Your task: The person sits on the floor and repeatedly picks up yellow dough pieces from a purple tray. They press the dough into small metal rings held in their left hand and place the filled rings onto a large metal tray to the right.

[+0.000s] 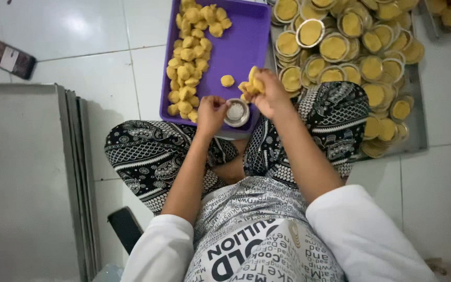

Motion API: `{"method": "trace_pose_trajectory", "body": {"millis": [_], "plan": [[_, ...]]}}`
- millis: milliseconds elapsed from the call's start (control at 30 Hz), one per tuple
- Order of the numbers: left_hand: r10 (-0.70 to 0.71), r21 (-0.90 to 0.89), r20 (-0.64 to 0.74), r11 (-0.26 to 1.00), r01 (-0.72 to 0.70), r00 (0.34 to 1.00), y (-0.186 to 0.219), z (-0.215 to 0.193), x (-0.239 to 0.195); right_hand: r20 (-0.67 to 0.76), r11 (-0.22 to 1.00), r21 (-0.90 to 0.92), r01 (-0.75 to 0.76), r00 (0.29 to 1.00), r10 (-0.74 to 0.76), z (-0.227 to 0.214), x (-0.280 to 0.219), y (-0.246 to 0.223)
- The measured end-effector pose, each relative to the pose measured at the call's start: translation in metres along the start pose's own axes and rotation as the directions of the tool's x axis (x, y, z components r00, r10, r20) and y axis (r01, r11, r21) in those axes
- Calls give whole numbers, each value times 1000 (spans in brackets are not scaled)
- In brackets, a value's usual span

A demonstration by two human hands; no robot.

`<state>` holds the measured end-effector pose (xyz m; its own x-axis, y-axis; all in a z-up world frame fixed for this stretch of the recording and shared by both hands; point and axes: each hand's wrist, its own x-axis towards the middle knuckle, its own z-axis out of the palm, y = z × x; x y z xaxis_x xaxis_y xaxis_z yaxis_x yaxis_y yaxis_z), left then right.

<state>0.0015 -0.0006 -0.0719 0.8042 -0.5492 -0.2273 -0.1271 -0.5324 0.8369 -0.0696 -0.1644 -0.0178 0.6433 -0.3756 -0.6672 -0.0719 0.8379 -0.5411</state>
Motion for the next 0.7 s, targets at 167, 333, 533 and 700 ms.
{"method": "trace_pose_trajectory", "body": {"millis": [167,333,533,700], "plan": [[-143,-306,-39,944,125,989,44,-26,-18,228,607,-671,427,897,-378,31,-38,14],[-101,-475,-58,878,62,993,62,-38,-21,680,-167,-710,684,605,-414,31,-28,29],[-109,-598,-161,802,-10,981,58,-27,-17,332,405,-763,504,843,-424,35,-48,20],[8,-410,-185,908,-84,983,64,-19,-20,396,426,-765,483,875,-279,34,-39,28]]}}
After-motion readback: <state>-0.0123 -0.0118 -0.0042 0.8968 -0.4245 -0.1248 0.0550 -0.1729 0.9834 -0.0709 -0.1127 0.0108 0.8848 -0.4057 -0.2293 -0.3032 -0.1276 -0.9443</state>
